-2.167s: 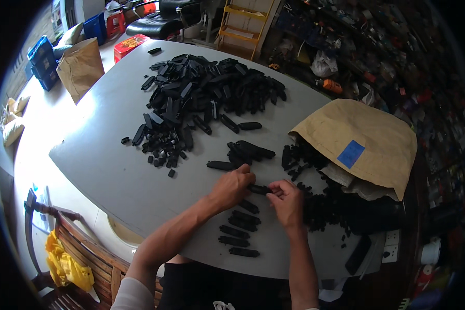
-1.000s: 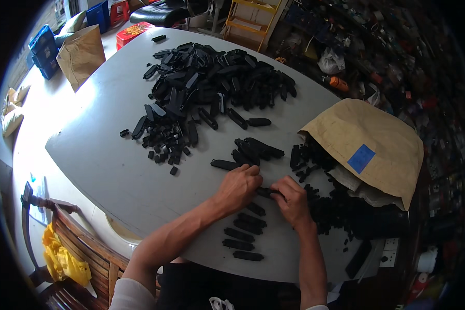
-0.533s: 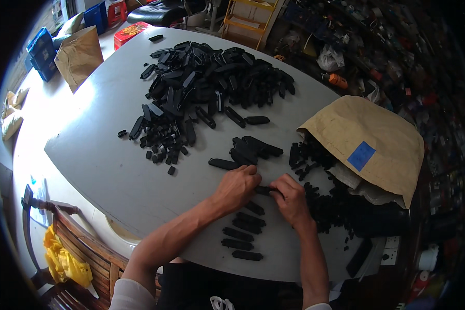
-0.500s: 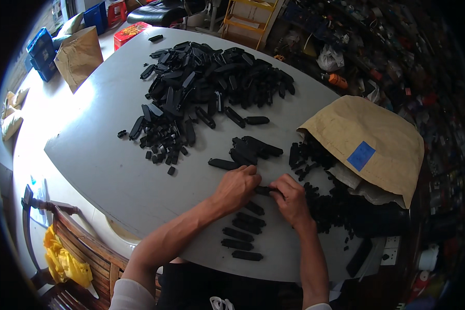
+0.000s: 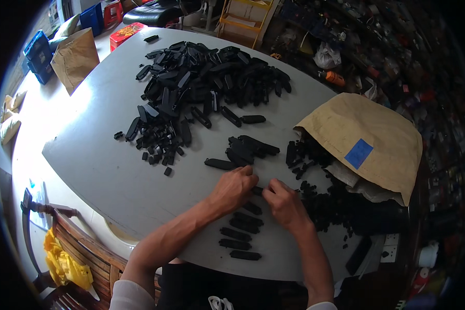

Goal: The recorder is sorting and organizing small black plastic hardware components from a paper bag onto a table.

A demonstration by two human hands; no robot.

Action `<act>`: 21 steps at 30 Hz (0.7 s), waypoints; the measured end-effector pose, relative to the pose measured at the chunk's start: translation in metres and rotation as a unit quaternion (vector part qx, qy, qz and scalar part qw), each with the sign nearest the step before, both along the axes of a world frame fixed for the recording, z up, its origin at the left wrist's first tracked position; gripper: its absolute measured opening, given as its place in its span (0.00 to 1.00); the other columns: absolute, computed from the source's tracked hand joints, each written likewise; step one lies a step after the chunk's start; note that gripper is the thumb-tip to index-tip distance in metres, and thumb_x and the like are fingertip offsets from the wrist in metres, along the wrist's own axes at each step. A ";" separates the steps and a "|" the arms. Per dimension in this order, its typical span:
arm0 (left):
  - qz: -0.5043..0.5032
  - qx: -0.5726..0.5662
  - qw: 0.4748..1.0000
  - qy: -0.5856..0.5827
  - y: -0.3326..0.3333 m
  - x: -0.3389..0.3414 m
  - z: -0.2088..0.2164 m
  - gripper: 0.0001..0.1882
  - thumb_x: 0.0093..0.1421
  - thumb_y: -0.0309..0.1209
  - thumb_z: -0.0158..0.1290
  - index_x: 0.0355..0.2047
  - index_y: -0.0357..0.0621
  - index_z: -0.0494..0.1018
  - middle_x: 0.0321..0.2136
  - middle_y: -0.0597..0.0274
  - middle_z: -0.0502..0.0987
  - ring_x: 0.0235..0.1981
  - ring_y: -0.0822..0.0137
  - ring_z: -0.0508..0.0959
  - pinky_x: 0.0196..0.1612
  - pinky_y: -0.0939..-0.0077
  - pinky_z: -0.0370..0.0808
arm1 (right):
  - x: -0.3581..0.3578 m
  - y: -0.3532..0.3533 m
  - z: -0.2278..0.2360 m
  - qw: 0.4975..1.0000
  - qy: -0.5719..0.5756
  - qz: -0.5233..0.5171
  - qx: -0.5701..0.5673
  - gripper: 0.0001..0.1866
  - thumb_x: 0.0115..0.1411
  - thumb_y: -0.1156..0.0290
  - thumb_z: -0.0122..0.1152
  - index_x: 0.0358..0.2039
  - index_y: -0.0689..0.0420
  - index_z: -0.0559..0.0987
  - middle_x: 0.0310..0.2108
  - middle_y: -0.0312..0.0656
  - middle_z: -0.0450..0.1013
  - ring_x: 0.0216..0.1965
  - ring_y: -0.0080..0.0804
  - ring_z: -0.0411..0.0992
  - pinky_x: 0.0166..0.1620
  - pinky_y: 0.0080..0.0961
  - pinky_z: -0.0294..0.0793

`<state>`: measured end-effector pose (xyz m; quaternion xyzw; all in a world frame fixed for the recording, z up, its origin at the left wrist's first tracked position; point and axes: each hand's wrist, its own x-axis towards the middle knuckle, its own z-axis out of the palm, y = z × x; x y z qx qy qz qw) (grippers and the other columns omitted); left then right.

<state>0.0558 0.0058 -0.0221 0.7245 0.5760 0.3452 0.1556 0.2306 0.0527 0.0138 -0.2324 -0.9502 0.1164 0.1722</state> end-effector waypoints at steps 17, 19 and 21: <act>-0.052 -0.052 0.996 -0.058 0.003 -0.006 0.004 0.09 0.39 0.19 0.53 0.25 0.38 0.73 0.27 0.52 0.71 0.32 0.48 0.74 0.34 0.60 0.71 | -0.008 -0.004 -0.012 0.988 -0.097 -0.102 -0.070 0.07 0.53 0.78 0.47 0.32 0.58 0.73 0.34 0.49 0.67 0.38 0.51 0.69 0.39 0.43 0.71; -0.044 -0.050 0.995 -0.072 0.003 -0.006 0.009 0.10 0.37 0.18 0.55 0.24 0.37 0.73 0.26 0.52 0.71 0.31 0.48 0.73 0.33 0.62 0.71 | -0.010 -0.009 -0.011 0.993 -0.039 -0.093 -0.058 0.08 0.52 0.77 0.46 0.32 0.56 0.73 0.34 0.47 0.66 0.40 0.49 0.68 0.38 0.42 0.71; -0.050 -0.066 0.993 -0.089 0.003 -0.005 0.011 0.10 0.36 0.18 0.56 0.24 0.37 0.73 0.26 0.52 0.71 0.30 0.49 0.73 0.33 0.63 0.71 | -0.007 -0.009 -0.013 0.993 -0.026 -0.099 -0.056 0.08 0.52 0.77 0.46 0.32 0.56 0.72 0.34 0.47 0.66 0.40 0.48 0.68 0.38 0.42 0.71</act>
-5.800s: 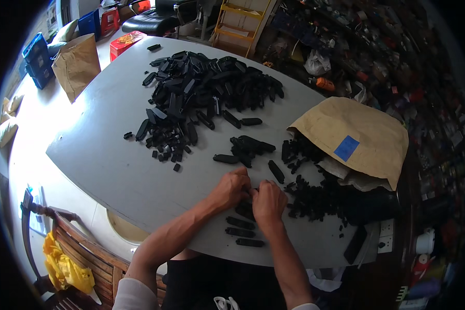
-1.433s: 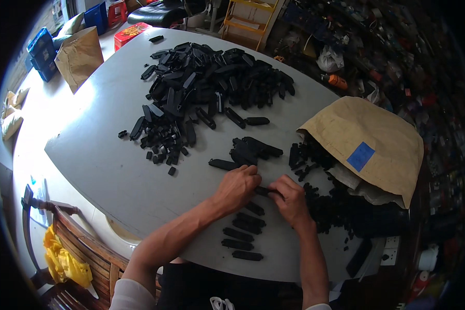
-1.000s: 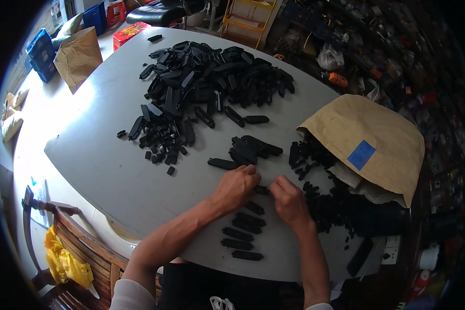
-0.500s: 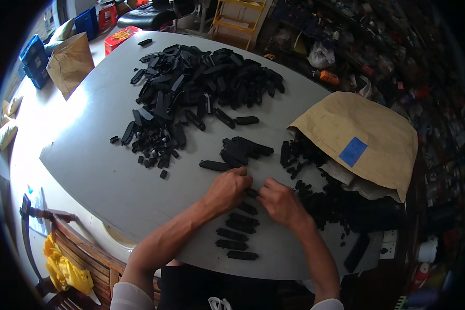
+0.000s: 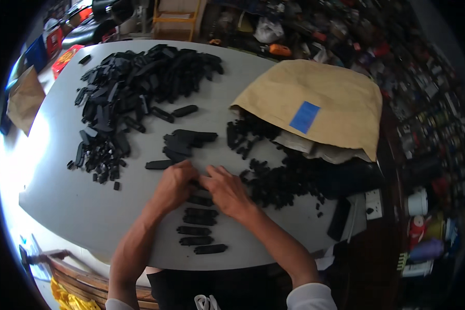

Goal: The recorder is sorting and organizing small black plastic hardware components from a paper bag onto a table.

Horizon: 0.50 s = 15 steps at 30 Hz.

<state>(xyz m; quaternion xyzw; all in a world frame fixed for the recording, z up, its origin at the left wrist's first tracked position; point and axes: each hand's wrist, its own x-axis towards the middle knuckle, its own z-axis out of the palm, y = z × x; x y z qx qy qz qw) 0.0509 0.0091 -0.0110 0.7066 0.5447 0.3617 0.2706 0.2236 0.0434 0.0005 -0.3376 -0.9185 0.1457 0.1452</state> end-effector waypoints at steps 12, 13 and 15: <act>0.008 -0.051 0.999 0.008 -0.002 -0.001 0.002 0.13 0.33 0.16 0.60 0.22 0.35 0.73 0.23 0.57 0.70 0.27 0.57 0.74 0.30 0.67 0.70 | 0.191 -0.070 0.020 0.886 0.075 -0.450 0.079 0.06 0.49 0.82 0.60 0.29 0.64 0.73 0.31 0.50 0.71 0.32 0.46 0.72 0.35 0.33 0.71; 0.003 -0.046 0.999 0.010 -0.001 -0.001 0.003 0.13 0.33 0.16 0.60 0.23 0.35 0.73 0.24 0.57 0.70 0.27 0.59 0.74 0.30 0.69 0.71 | 0.214 -0.074 0.018 0.872 0.022 -0.484 0.069 0.07 0.50 0.81 0.61 0.30 0.64 0.72 0.31 0.52 0.71 0.33 0.47 0.72 0.35 0.35 0.71; -0.005 -0.041 0.999 0.013 -0.001 0.003 0.001 0.13 0.34 0.15 0.60 0.24 0.36 0.74 0.25 0.58 0.70 0.26 0.60 0.74 0.30 0.71 0.72 | 0.237 -0.082 0.011 0.852 -0.032 -0.519 0.059 0.08 0.50 0.79 0.61 0.32 0.64 0.72 0.32 0.53 0.71 0.34 0.48 0.73 0.35 0.36 0.71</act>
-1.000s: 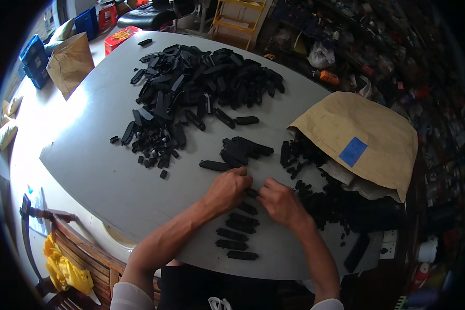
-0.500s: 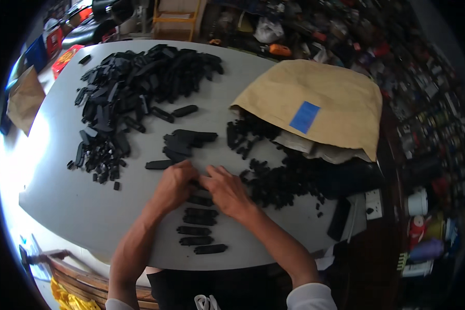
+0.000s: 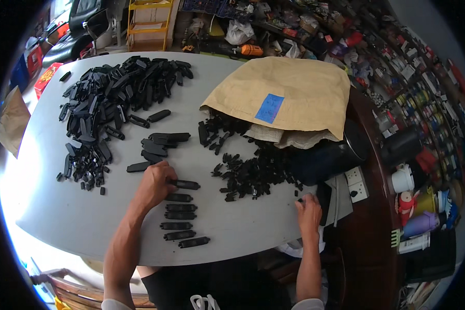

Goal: The recorder is sorting and organizing small black plastic hardware components from a paper bag onto a table.

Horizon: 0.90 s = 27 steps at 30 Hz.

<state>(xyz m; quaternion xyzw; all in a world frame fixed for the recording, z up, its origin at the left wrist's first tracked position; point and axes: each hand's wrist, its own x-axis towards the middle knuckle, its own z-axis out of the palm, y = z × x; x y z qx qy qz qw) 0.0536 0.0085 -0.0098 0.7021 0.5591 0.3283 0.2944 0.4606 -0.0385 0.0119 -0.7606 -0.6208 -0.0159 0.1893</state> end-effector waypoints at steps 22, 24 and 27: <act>-0.027 0.034 0.998 -0.039 0.002 -0.013 -0.012 0.13 0.36 0.18 0.60 0.25 0.37 0.72 0.27 0.55 0.70 0.31 0.55 0.74 0.34 0.66 0.71 | -0.226 0.059 0.016 0.800 0.487 0.269 -0.224 0.04 0.54 0.84 0.55 0.32 0.65 0.75 0.22 0.36 0.71 0.20 0.19 0.69 0.23 0.20 0.77; -0.033 0.058 0.997 -0.039 0.003 -0.011 -0.014 0.13 0.34 0.21 0.61 0.23 0.37 0.71 0.26 0.52 0.71 0.33 0.49 0.74 0.35 0.62 0.71 | -0.246 0.067 0.006 0.808 0.469 0.268 -0.235 0.03 0.53 0.84 0.56 0.30 0.64 0.75 0.21 0.35 0.71 0.19 0.18 0.69 0.20 0.18 0.75; -0.017 0.051 0.996 -0.069 0.002 -0.009 -0.016 0.13 0.34 0.21 0.61 0.22 0.36 0.70 0.26 0.51 0.71 0.34 0.48 0.73 0.35 0.61 0.70 | -0.259 0.073 -0.003 0.827 0.427 0.289 -0.223 0.02 0.52 0.83 0.57 0.26 0.63 0.74 0.20 0.35 0.71 0.18 0.17 0.69 0.17 0.16 0.70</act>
